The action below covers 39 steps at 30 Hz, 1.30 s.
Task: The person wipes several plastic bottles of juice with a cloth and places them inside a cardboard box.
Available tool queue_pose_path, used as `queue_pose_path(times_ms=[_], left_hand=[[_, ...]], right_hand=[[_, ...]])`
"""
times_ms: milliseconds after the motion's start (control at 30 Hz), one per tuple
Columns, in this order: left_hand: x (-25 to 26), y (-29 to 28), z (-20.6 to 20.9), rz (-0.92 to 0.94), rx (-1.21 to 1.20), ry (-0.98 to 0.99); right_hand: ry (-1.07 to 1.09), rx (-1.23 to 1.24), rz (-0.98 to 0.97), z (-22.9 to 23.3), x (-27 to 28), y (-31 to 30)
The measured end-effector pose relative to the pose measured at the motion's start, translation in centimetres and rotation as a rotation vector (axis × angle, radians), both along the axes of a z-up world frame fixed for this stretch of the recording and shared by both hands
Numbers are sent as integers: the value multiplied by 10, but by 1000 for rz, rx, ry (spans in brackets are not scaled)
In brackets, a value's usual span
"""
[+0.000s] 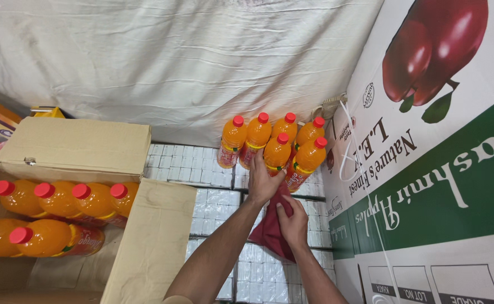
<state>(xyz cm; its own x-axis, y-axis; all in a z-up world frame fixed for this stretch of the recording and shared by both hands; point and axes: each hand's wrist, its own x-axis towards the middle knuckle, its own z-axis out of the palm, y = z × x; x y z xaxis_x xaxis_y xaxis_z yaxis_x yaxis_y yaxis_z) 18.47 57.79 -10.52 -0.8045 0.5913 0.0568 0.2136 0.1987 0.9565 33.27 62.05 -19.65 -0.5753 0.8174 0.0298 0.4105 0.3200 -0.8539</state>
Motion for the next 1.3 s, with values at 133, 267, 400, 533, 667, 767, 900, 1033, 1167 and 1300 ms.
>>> queue_pose_path(times_ms=[133, 267, 400, 533, 667, 767, 900, 1033, 1167, 1300], left_hand=[[-6, 20, -10, 35, 2, 7], [-13, 33, -25, 84, 97, 26], [-5, 13, 5, 124, 167, -5], [1, 4, -40, 184, 219, 96], [16, -16, -44, 198, 351, 161], [26, -35, -22, 196, 322, 194], [34, -66, 16, 116, 293, 43], [37, -84, 13, 86, 292, -3], [47, -105, 52, 80, 312, 27], [54, -123, 60, -22, 188, 152]], right_hand=[[53, -109, -100, 26, -17, 9], [182, -116, -213, 62, -26, 7], [317, 28, -292, 73, -33, 9], [415, 191, -251, 114, -51, 18], [507, 221, -46, 156, -73, 11], [470, 309, 199, 166, -80, 3], [421, 361, 401, 176, -84, 4], [409, 217, 509, 192, -84, 3], [429, 102, 411, 209, -78, -6], [498, 39, 225, 205, -75, -17]])
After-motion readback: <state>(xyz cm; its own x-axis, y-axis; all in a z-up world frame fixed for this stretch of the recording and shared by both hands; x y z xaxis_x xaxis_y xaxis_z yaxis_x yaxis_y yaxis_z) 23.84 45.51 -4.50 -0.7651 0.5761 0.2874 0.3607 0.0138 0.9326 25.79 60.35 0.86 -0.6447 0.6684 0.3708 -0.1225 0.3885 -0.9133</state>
